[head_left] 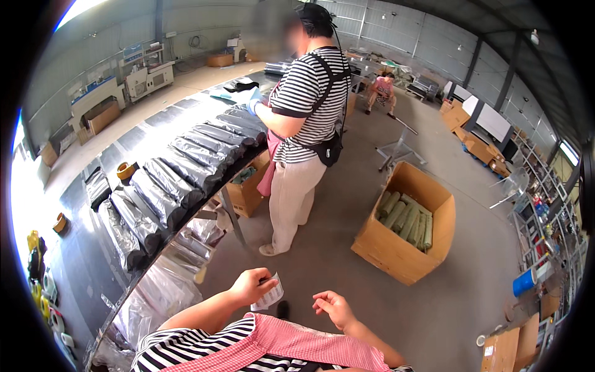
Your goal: The person prepares sheets of barcode labels at a table, then peels and attaches the barcode stickers onto wrapped packages on a work table by hand.
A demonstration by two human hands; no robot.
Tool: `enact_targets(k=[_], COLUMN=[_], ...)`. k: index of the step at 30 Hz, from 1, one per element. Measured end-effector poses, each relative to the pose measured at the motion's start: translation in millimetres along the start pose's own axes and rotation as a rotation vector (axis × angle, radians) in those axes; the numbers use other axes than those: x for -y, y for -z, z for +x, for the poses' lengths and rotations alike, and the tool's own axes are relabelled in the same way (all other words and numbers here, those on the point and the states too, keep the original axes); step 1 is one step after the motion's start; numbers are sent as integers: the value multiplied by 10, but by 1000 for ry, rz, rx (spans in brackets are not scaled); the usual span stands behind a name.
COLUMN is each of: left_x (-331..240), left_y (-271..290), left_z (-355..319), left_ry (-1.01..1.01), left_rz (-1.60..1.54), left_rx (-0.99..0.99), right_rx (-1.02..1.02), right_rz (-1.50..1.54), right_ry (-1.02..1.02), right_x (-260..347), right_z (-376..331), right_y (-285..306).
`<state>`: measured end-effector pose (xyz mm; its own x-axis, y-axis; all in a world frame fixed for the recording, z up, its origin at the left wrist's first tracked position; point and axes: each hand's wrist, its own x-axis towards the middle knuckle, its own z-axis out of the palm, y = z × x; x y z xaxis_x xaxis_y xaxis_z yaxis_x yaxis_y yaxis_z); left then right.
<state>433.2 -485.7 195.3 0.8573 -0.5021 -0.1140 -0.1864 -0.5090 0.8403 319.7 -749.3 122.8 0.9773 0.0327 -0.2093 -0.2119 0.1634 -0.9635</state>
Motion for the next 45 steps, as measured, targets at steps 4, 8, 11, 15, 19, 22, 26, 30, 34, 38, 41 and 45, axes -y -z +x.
enact_targets(k=[4, 8, 11, 15, 19, 22, 26, 30, 34, 38, 41, 45], left_x=[2, -150, -552, -1116, -1278, -1244, -1296, -1547, -1575, -1438, -1397, -1251], left_y=[-151, -525, -752, -997, -1086, -1195, -1215, -1238, -995, -724, -563, -455], left_z=[653, 1581, 2274, 3010, 3399, 3471, 3568, 3749, 3621, 3814, 4023, 4494], left_ry=[7, -200, -480, -715, -699, -503, -354, -324, -140, -75, -15, -98], left_rz=[25, 57, 22, -52, -47, 1, 44, 130, 111, 126, 110, 94], left_rx=[45, 133, 234, 304, 232, 222, 124, 25, -100, -209, -203, -176], right_rx=[-84, -215, -547, -739, -725, -658, -520, -316, -421, -474, -431, -462], right_rz=[-56, -311, 2, -177, -234, -289, -474, -1068, -987, -851, -859, -1076], right_ry=[-150, -339, -578, -714, -797, -793, -740, -319, -34, 77, 82, 93], right_x=[-391, -746, -1068, -1110, -1183, -1337, -1364, -1515, -279, 63, 387, 606], right_z=[359, 314, 19, -173, -170, -97, 324, 948, 2402, 3563, 4178, 4776], right_y=[606, 1500, 2259, 2916, 3410, 3747, 4314, 5178, 5075, 5083, 4859, 4667])
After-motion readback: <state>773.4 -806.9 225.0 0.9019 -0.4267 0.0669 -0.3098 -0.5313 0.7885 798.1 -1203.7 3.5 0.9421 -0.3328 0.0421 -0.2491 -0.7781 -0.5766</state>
